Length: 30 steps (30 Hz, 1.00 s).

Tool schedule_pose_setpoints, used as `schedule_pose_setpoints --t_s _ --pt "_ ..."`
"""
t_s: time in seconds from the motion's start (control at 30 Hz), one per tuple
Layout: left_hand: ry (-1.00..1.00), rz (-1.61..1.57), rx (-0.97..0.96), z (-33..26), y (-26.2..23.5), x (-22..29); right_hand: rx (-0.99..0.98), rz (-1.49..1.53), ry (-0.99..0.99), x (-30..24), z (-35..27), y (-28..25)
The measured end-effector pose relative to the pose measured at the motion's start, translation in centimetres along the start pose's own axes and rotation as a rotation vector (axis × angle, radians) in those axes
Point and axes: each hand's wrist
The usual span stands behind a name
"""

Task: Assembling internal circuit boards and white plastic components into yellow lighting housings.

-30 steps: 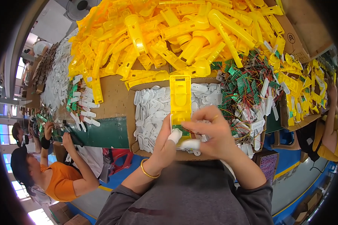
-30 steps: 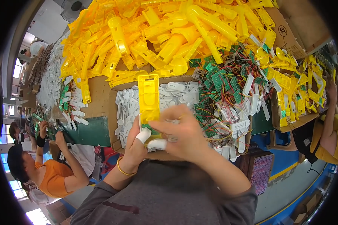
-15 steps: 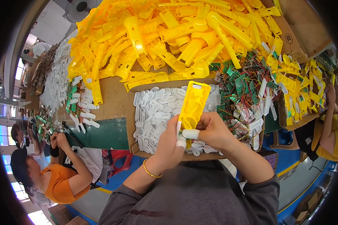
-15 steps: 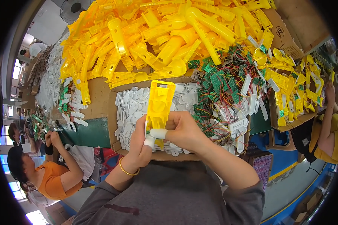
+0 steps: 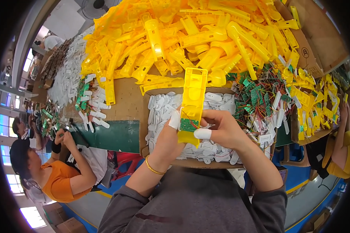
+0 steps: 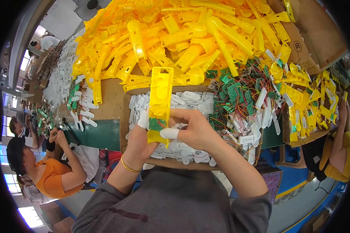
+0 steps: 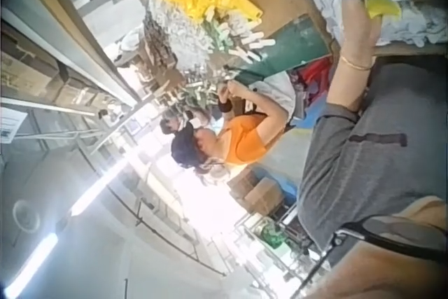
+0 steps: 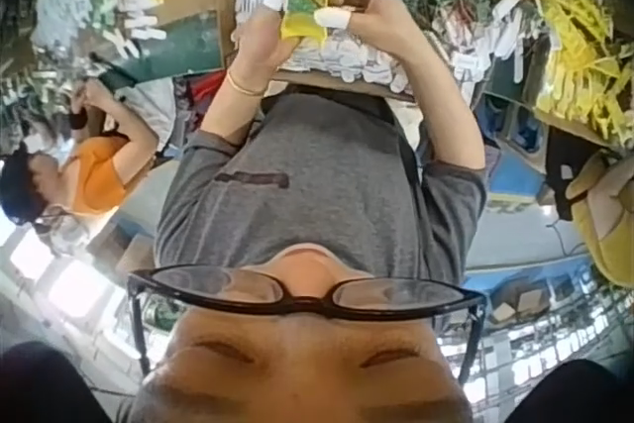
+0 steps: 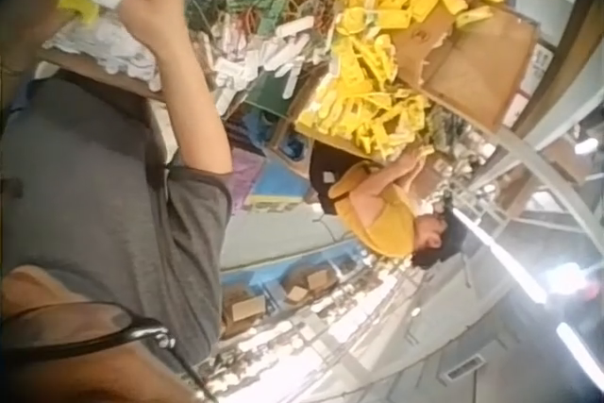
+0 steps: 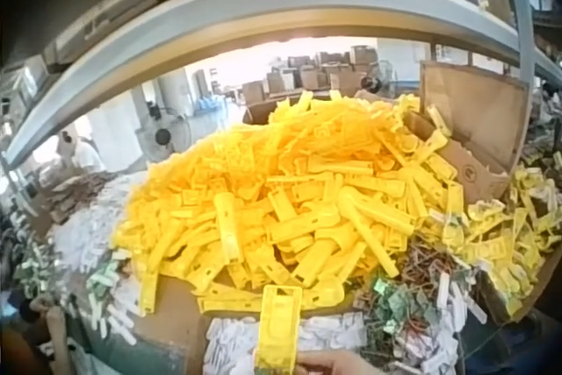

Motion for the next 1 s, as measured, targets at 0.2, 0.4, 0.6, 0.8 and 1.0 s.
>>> schedule_pose_setpoints --t_s 0.2,0.4,0.6,0.8,1.0 --pt "0.113 0.158 0.041 -0.4 0.4 0.6 0.084 -0.388 -0.067 -0.4 -0.7 0.2" --pt "0.690 0.372 0.354 -0.5 0.2 5.7 0.081 -0.420 -0.168 -2.8 -3.0 -3.6" --pt "0.718 0.465 0.295 -0.6 0.5 4.4 0.387 -0.706 -0.100 -3.0 -3.1 -4.3" --pt "0.734 0.467 0.196 0.1 1.3 2.8 0.526 -0.947 -0.425 -2.5 -2.2 -3.8" --pt "0.788 0.978 0.164 1.5 0.9 0.4 -0.054 0.201 -0.286 -5.5 -2.9 -3.7"
Point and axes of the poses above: each hand's wrist, its own z-axis towards the middle knuckle, its own y-axis out of the palm, x = y × z, and after that the axes turned 5 degrees about -z, right-handed
